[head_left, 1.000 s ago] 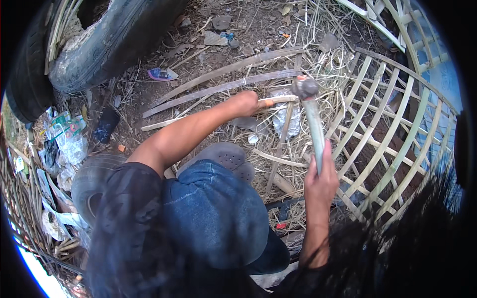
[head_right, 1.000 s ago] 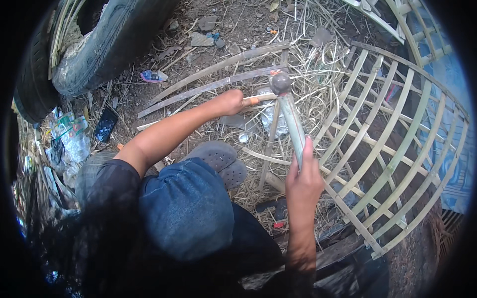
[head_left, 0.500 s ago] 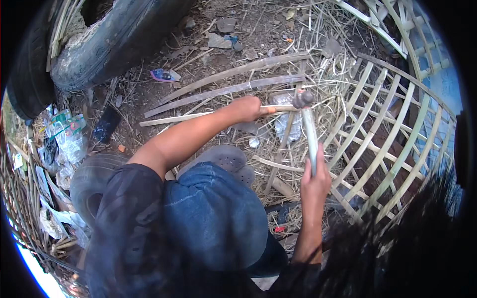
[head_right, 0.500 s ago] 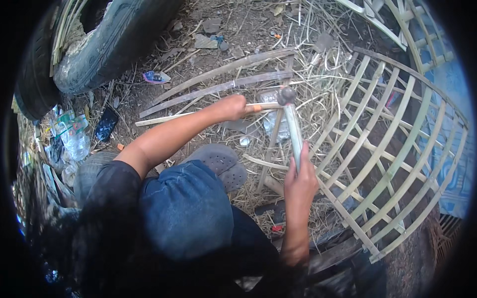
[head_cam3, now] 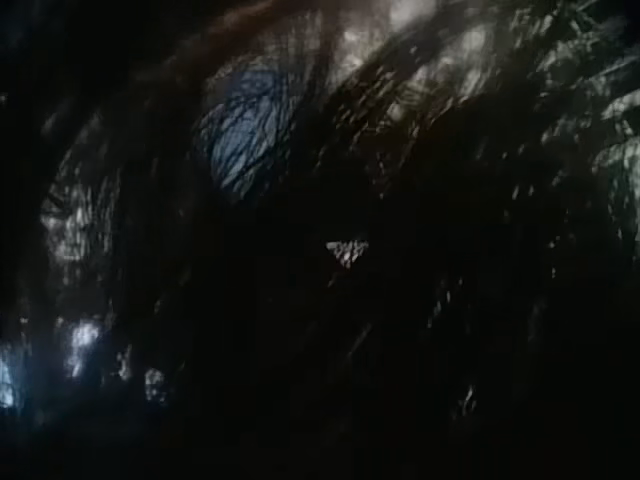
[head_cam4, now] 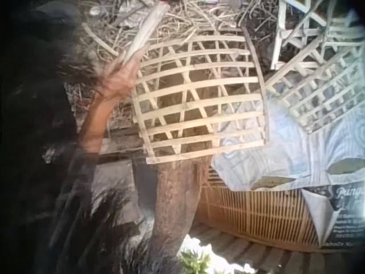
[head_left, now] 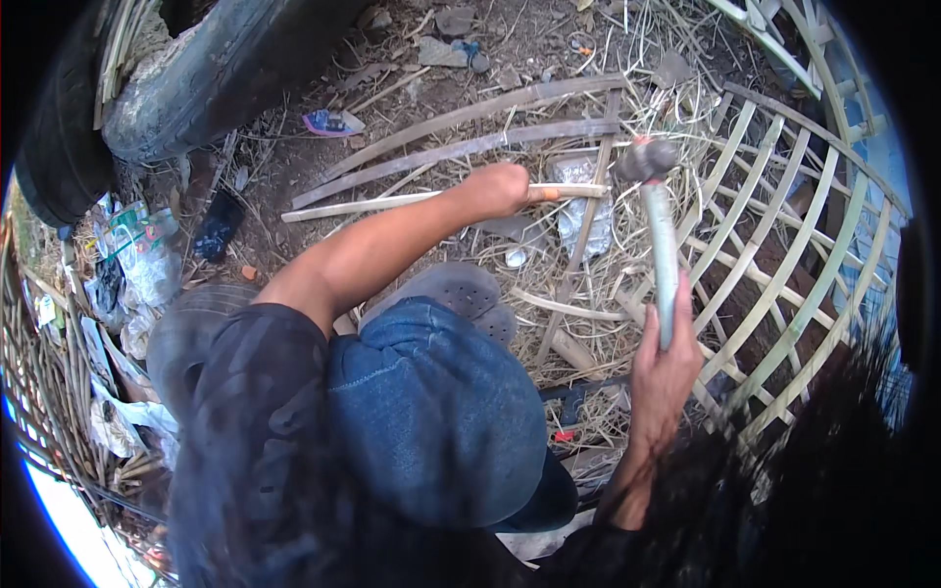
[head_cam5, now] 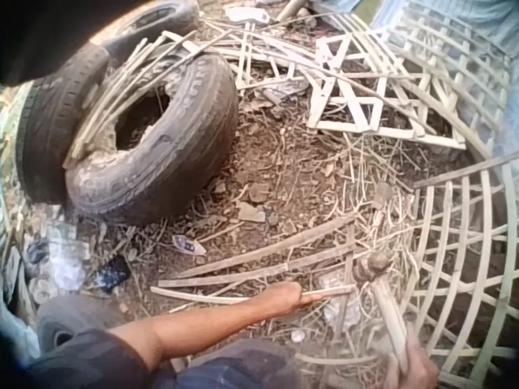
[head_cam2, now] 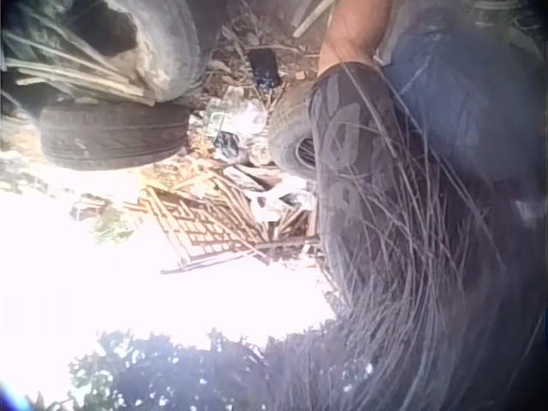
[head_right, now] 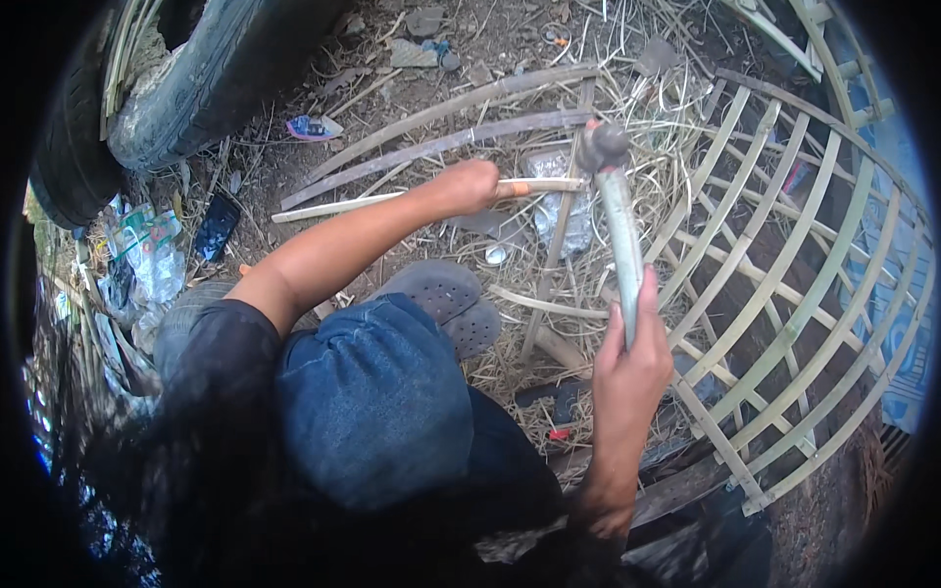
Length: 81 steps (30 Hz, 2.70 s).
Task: The person whittles a bamboo strip with a blade, then uses a hammer to drive a nail through the bamboo piece while working on the ground.
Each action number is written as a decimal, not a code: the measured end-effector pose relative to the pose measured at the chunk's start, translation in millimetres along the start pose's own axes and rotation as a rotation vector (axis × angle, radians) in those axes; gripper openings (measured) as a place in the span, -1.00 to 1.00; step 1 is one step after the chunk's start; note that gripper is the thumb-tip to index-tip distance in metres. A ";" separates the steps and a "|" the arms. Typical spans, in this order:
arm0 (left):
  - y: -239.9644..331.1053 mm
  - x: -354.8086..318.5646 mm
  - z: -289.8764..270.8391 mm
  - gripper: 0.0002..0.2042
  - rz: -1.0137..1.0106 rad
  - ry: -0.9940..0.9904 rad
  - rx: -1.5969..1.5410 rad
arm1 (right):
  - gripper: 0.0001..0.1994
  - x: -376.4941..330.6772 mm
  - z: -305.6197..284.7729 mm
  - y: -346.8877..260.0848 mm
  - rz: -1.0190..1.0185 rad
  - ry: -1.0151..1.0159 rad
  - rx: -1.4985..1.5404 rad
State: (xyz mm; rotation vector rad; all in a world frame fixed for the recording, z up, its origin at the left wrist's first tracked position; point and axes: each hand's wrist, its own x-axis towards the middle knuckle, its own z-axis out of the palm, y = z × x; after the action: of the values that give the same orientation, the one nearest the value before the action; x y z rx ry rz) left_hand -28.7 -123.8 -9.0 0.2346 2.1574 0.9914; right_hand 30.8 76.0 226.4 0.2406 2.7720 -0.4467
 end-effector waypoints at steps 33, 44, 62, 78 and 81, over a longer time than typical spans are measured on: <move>-11.4 1.3 10.1 -0.19 0.000 -0.004 -0.004 | -0.53 -26.8 15.5 14.3 0.026 0.082 0.117; -9.0 -0.9 10.7 -0.19 0.056 0.000 0.026 | -0.54 2.1 27.1 36.3 0.239 -0.180 0.132; -6.3 4.1 12.4 -0.19 -0.042 -0.035 -0.006 | -0.53 -16.2 32.2 55.3 0.529 0.004 0.730; -8.8 0.9 7.9 -0.18 0.033 -0.046 0.055 | -0.47 -44.4 70.1 72.4 0.686 -0.264 0.969; -6.6 2.9 11.0 -0.18 0.027 -0.041 0.042 | -0.47 -51.9 75.0 69.6 0.746 -0.166 1.042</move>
State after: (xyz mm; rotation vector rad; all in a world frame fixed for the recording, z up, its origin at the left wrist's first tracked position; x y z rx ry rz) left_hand -22.4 -120.6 -20.0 0.3024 2.1450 0.9486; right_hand 115.6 110.5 157.3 1.3035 1.8207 -1.5149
